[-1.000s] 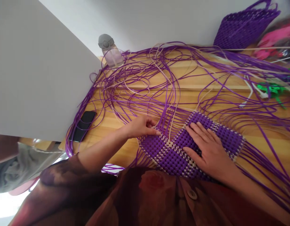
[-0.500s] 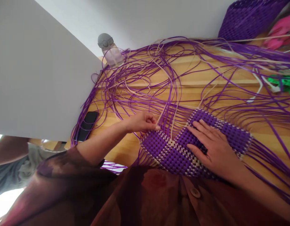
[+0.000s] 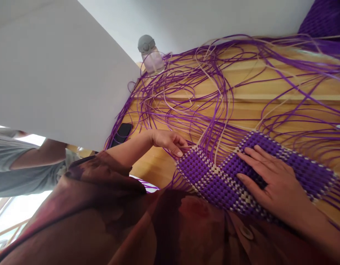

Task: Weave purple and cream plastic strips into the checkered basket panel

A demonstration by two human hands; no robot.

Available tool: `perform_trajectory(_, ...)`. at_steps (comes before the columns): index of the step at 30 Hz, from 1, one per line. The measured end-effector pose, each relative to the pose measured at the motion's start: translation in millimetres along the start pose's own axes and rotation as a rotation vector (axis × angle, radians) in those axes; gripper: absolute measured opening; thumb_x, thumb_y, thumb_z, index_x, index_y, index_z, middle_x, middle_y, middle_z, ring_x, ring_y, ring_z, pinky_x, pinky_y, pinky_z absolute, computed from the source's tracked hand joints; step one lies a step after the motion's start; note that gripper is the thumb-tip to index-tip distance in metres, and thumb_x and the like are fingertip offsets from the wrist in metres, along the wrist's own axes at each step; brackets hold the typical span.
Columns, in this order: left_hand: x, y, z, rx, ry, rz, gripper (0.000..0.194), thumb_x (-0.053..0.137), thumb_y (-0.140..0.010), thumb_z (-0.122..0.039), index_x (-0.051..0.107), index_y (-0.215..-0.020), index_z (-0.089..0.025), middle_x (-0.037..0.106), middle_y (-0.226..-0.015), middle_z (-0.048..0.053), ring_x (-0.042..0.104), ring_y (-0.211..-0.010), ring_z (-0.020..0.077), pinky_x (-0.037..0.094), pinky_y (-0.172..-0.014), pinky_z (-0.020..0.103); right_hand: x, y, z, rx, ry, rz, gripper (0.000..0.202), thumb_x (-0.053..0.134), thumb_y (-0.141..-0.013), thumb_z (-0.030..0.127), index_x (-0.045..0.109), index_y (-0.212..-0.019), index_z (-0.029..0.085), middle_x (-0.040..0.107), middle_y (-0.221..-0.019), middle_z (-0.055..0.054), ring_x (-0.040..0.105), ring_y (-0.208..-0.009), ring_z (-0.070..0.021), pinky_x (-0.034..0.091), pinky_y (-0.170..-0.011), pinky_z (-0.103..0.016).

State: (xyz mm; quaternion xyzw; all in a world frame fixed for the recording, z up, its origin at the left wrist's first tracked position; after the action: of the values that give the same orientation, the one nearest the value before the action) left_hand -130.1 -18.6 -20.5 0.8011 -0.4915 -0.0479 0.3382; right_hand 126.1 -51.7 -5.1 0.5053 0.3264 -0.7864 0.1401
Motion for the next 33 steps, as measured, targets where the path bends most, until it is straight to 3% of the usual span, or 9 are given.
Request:
perform_trajectory(5,8.5,9,7,-0.061,-0.197,0.040,0.032,0.079,-0.076,-0.044,0.072,-0.091,-0.017,0.072,-0.081,0.003,0.065,-0.073,0.0148,0.055,-0.075,0.028,-1,0,-1,-0.025,-0.020,-0.009,0.049,0.049,-0.098,0.044,0.057,-0.137,0.016,0.059,-0.141,-0.015,0.046,-0.140,-0.0330,0.036,-0.114,-0.052)
perform_trajectory(9,9.2,25,1,-0.107,-0.403,0.002,0.032,0.083,-0.069,-0.039,0.072,-0.091,-0.019,0.074,-0.084,0.000,0.066,-0.081,0.0171,0.053,-0.080,0.030,1,1,-3,-0.041,-0.036,0.000,0.049,0.049,-0.097,0.045,0.057,-0.136,0.015,0.059,-0.141,-0.015,0.046,-0.140,-0.0328,0.036,-0.115,-0.053)
perform_trajectory(12,8.6,37,-5,-0.214,-0.796,-0.162,0.036,0.084,-0.064,-0.030,0.072,-0.097,-0.021,0.075,-0.087,-0.001,0.066,-0.080,0.0165,0.050,-0.076,0.027,1,1,-3,-0.044,-0.031,0.000,0.049,0.049,-0.098,0.045,0.058,-0.135,0.015,0.059,-0.141,-0.015,0.046,-0.140,-0.0332,0.037,-0.114,-0.054)
perform_trajectory(16,-4.2,52,-25,-0.340,-1.465,-0.563,0.014,0.067,-0.076,-0.015,0.072,-0.088,-0.021,0.073,-0.078,0.003,0.065,-0.077,0.0199,0.045,-0.083,0.037,0,0,-2,-0.056,-0.006,-0.015,0.048,0.048,-0.098,0.044,0.058,-0.135,0.014,0.061,-0.138,-0.016,0.049,-0.137,-0.0340,0.039,-0.112,-0.054)
perform_trajectory(18,-18.0,61,-31,-0.311,-1.669,-0.702,0.016,0.059,-0.080,-0.012,0.072,-0.084,-0.021,0.072,-0.079,0.006,0.066,-0.085,0.0232,0.041,-0.093,0.043,-1,0,-1,-0.068,0.008,-0.026,0.048,0.047,-0.098,0.044,0.057,-0.135,0.015,0.062,-0.137,-0.015,0.050,-0.136,-0.0342,0.040,-0.110,-0.054)
perform_trajectory(20,-46.4,79,-31,-0.311,-1.761,-0.842,0.018,0.057,-0.083,-0.011,0.072,-0.085,-0.021,0.072,-0.083,0.008,0.063,-0.098,0.0254,0.036,-0.101,0.046,-1,0,-1,-0.077,0.024,-0.028,0.047,0.047,-0.098,0.043,0.056,-0.136,0.016,0.062,-0.137,-0.014,0.050,-0.136,-0.0341,0.041,-0.109,-0.054)
perform_trajectory(25,-131.0,152,-24,-0.439,-1.642,-1.201,0.021,0.053,-0.090,-0.019,0.073,-0.089,-0.024,0.074,-0.095,0.006,0.054,-0.120,0.0269,0.025,-0.110,0.049,5,6,-8,-0.107,0.068,-0.027,0.049,0.047,-0.097,0.043,0.054,-0.137,0.016,0.061,-0.138,-0.013,0.051,-0.134,-0.0338,0.041,-0.111,-0.054)
perform_trajectory(30,-156.9,203,-40,-0.425,-1.556,-1.436,0.023,0.050,-0.092,-0.021,0.073,-0.094,-0.023,0.073,-0.112,0.006,0.044,-0.130,0.0292,0.026,-0.106,0.050,19,14,-26,-0.143,0.031,-0.005,0.055,0.052,-0.091,0.044,0.051,-0.142,0.022,0.061,-0.140,-0.010,0.052,-0.134,-0.0353,0.041,-0.112,-0.056)
perform_trajectory(33,-164.2,227,-59,-0.353,-1.472,-1.549,0.019,0.054,-0.091,-0.024,0.073,-0.091,-0.021,0.074,-0.104,0.007,0.045,-0.124,0.0286,0.028,-0.103,0.050,24,16,-37,-0.163,0.005,-0.030,0.062,0.059,-0.086,0.044,0.049,-0.145,0.027,0.063,-0.138,-0.009,0.055,-0.130,-0.0388,0.046,-0.106,-0.061)
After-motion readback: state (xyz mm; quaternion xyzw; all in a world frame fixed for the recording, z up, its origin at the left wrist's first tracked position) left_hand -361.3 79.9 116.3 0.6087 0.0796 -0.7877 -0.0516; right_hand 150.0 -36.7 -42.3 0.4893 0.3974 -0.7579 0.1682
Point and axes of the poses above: each hand's wrist, its own y-axis away from the middle knuckle, its own x-axis out of the palm, z = x × y, the point moved 8 cm from there along -y, towards the middle knuckle
